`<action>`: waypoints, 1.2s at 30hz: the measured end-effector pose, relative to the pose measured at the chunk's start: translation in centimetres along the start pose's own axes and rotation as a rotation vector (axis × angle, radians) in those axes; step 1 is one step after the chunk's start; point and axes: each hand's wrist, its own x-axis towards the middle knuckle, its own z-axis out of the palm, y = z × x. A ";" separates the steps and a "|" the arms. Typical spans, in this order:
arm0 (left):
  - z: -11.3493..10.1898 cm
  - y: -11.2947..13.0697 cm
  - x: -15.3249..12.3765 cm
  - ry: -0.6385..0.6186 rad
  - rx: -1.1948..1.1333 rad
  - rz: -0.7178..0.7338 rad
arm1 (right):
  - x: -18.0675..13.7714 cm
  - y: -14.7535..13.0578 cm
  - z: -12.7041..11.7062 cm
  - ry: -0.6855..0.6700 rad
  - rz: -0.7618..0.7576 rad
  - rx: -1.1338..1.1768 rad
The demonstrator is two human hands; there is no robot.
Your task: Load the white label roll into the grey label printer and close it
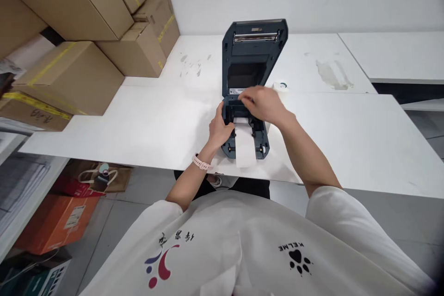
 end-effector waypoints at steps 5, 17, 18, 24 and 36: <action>0.1 -0.3 0.3 0.055 0.003 0.016 | 0.5 -0.9 2.8 -0.499 -0.076 -0.196; 0.2 -1.2 0.1 0.042 -0.148 0.006 | -6.2 6.8 -4.0 -0.160 -0.210 0.742; 0.2 -1.1 0.0 0.043 -0.160 -0.005 | -7.8 8.3 -4.4 -0.085 -0.137 0.792; 0.2 -0.3 -0.4 0.056 -0.189 -0.025 | -12.0 15.0 0.7 0.197 0.410 0.901; 0.4 -0.4 -0.3 0.079 -0.192 -0.035 | -6.6 20.9 4.7 0.333 0.503 0.956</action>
